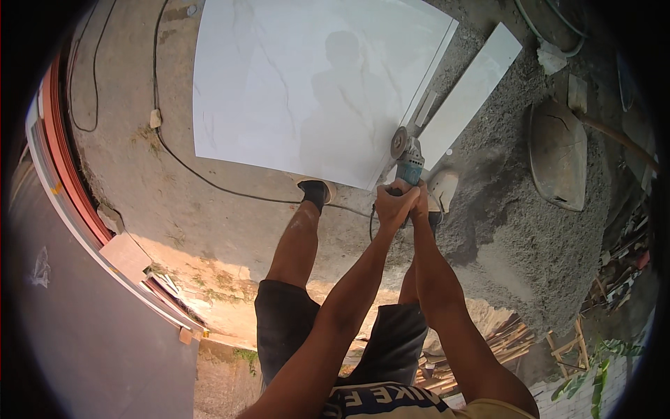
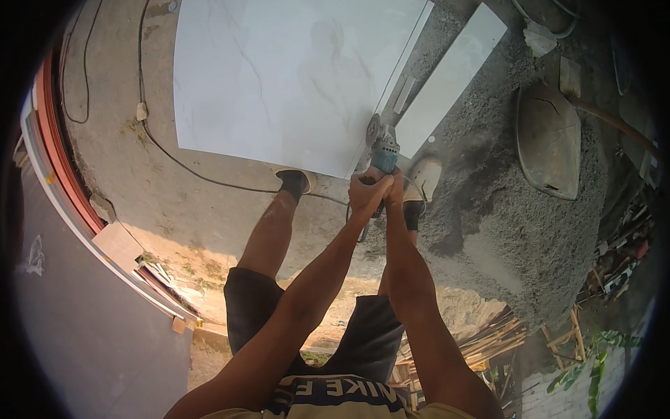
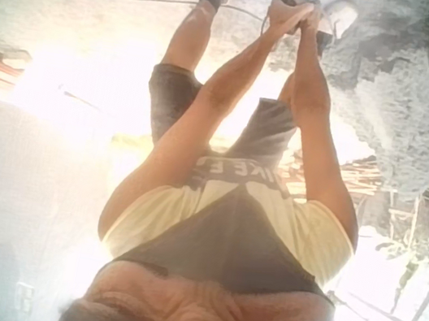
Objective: The person holds a power grinder and makes a long straight cut along the edge of a white ceramic tile while standing outdoors near a pile of sand.
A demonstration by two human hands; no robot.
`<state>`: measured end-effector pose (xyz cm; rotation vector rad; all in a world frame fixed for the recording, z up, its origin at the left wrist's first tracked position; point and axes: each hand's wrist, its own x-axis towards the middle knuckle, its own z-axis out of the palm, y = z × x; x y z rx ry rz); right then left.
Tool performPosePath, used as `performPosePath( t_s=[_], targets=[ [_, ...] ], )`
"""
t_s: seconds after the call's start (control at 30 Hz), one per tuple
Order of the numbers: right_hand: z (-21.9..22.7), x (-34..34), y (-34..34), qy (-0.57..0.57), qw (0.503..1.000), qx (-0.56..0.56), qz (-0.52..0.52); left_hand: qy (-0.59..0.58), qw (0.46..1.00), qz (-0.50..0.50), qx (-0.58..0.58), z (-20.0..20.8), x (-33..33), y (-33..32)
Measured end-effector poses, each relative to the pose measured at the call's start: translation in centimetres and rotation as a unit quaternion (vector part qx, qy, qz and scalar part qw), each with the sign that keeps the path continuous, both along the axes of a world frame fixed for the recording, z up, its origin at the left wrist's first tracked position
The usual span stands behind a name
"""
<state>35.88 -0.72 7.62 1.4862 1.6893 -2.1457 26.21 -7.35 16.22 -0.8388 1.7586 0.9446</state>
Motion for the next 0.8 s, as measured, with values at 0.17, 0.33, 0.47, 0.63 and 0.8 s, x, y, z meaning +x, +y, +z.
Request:
performPosePath(
  t_s=[0.17, 0.33, 0.47, 0.63, 0.8],
  targets=[
    [0.3, -0.2, 0.5, -0.043, 0.997, 0.016, 0.055, -0.014, 1.000, -0.008, -0.007, 0.6, -0.7, 0.2],
    [0.0, -0.5, 0.8, -0.089, 0.993, -0.006, 0.070, -0.030, 1.000, -0.005, -0.004, 0.5, -0.9, 0.5],
    [-0.7, -0.2, 1.4, -0.018, 0.992, 0.062, 0.104, -0.024, 1.000, -0.002, 0.006, 0.2, -0.7, 0.8],
    [-0.2, -0.3, 1.3, -0.038, 0.996, 0.004, 0.079, -0.020, 1.000, -0.001, -0.002, 0.5, -1.2, 0.8],
    [-0.9, -0.3, 0.8, -0.007, 0.999, -0.010, 0.033, -0.020, 1.000, -0.007, -0.004, 0.7, -1.9, 1.0]
  ],
)
